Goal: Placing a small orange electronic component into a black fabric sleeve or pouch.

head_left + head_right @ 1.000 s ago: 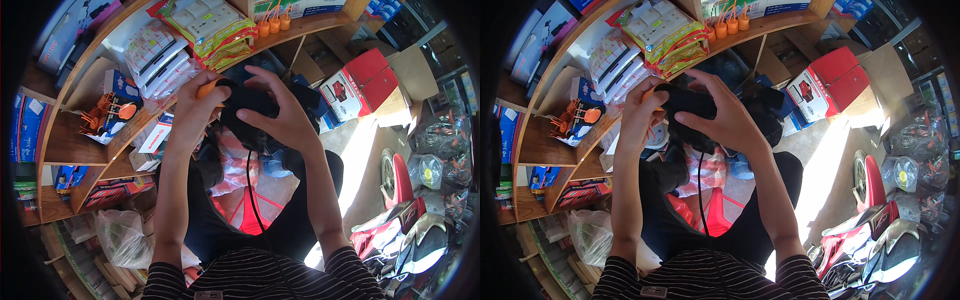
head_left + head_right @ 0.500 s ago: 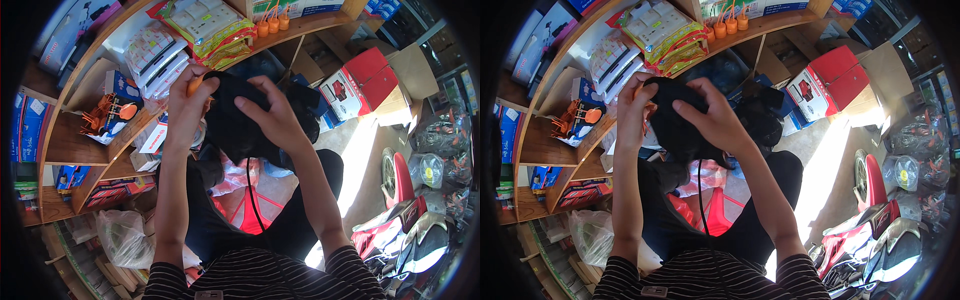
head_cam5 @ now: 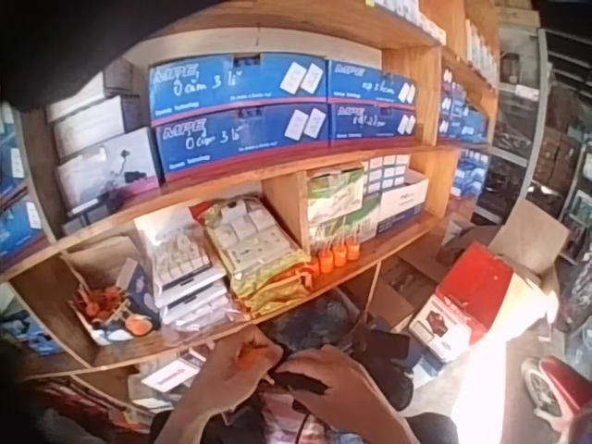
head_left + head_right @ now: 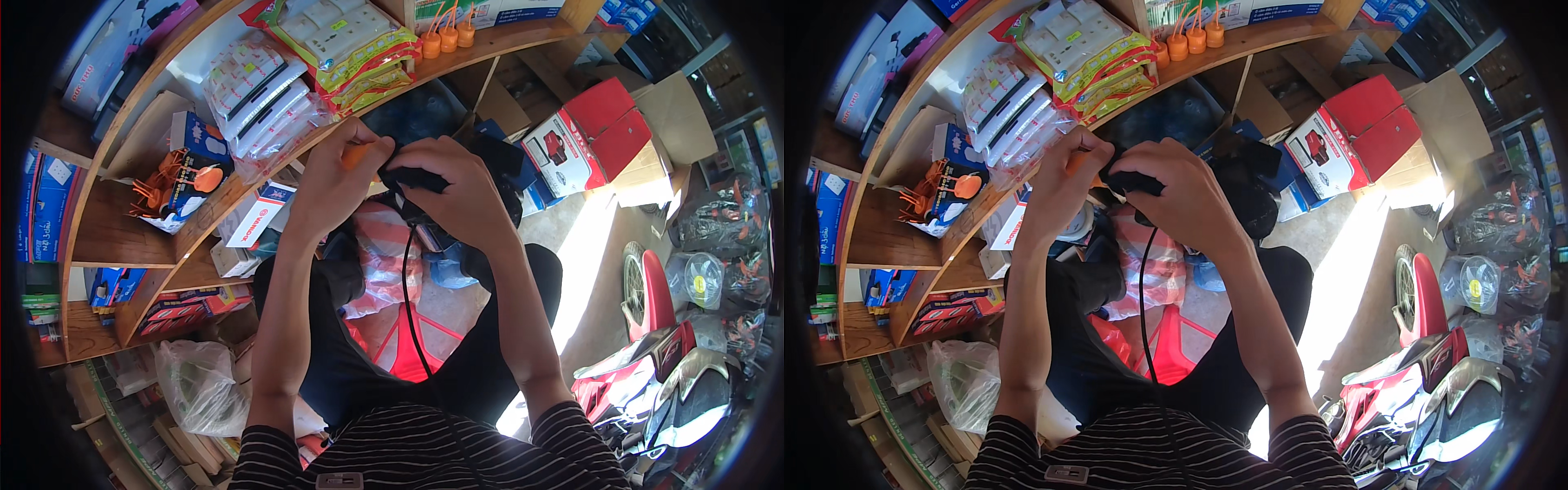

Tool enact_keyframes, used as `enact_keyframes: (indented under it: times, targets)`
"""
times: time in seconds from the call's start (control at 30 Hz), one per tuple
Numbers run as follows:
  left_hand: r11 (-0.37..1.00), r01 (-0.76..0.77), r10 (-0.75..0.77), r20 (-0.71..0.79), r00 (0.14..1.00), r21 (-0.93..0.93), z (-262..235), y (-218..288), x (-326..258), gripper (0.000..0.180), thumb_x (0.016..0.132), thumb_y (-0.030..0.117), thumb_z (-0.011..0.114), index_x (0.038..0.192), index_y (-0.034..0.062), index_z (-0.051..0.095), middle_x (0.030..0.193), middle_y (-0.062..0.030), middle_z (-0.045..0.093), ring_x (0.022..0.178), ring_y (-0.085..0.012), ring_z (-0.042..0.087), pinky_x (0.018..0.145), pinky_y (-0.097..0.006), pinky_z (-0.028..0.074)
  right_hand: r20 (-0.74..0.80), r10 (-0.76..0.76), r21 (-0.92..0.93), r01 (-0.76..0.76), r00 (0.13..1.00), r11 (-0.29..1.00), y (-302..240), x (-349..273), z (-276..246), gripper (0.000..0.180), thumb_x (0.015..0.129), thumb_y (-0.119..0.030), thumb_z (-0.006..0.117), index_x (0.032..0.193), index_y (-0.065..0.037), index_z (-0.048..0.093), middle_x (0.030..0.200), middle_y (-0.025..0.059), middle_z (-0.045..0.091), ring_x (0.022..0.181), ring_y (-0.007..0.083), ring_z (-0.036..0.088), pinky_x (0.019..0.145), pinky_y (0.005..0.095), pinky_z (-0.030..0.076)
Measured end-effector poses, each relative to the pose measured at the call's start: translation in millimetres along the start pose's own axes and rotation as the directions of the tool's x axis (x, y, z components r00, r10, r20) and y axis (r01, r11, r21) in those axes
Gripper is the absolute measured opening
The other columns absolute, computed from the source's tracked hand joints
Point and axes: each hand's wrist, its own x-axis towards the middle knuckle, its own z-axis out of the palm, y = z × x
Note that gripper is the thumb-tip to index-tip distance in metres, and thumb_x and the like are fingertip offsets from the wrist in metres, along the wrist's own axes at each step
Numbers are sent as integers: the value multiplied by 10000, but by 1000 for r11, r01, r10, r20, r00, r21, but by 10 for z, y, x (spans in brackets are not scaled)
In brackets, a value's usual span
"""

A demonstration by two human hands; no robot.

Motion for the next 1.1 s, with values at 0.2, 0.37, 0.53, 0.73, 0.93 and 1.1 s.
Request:
enact_keyframes:
  times: [0.2, 0.37, 0.53, 0.73, 0.93, 1.1]
  targets:
    - [994, 105, -104, 49, 993, -31, -34, 56, -19, 143, 914, 149, 632, 930, 9, 606, 798, -30, 581, 684, -81, 549, 573, -240, 426, 75, -30, 89, 24, 997, 996, 35, -22, 4, 306, 756, -48, 707, 1060, -49, 680, 1065, 91, 676, 966, 285, 591, 893, 357, 481]
    - [939, 262, -267, 10, 964, -221, -91, 29, 31, 110, 901, 84, 601, 996, 29, 617, 868, -28, 587, 624, -65, 561, 399, -206, 405, 54, 26, 339, -43, 998, 940, -24, -7, 245, 442, 834, -159, 746, 1220, -43, 566, 1137, 118, 635, 1021, 249, 598, 920, 346, 468]
    - [850, 93, -126, -29, 992, -519, -142, 67, 21, 181, 855, 39, 620, 1032, 2, 613, 1019, -68, 614, 754, -104, 619, 512, -252, 562, -140, 120, 290, -75, 983, 954, -70, 85, 198, 520, 842, -226, 783, 1233, -2, 524, 1114, 125, 641, 1028, 179, 622, 896, 326, 483]
    - [953, 78, -109, -93, 990, -293, -38, 117, -24, 155, 890, 86, 634, 1026, 11, 629, 963, -54, 620, 735, -83, 593, 556, -233, 516, -31, 324, 510, -264, 946, 819, -66, 90, 189, 377, 846, -234, 786, 1050, 32, 613, 915, 75, 695, 865, 123, 643, 789, 300, 513]
    - [997, 21, -16, 59, 998, -80, -39, 117, -45, 216, 981, 194, 615, 1080, 3, 612, 800, 5, 566, 645, -61, 506, 592, -219, 411, -258, -70, -198, 18, 963, 980, 19, 55, 108, 338, 744, -130, 829, 980, -3, 624, 916, 83, 649, 888, 212, 612, 812, 331, 482]
    - [998, -35, 41, 93, 995, -60, -41, 109, -43, 237, 939, 186, 664, 1071, -8, 631, 952, -74, 629, 900, -147, 605, 823, -279, 472, -263, 4, -124, -38, 965, 992, 22, 36, 185, 346, 682, -135, 814, 944, -10, 626, 902, 104, 626, 896, 293, 594, 874, 372, 430]
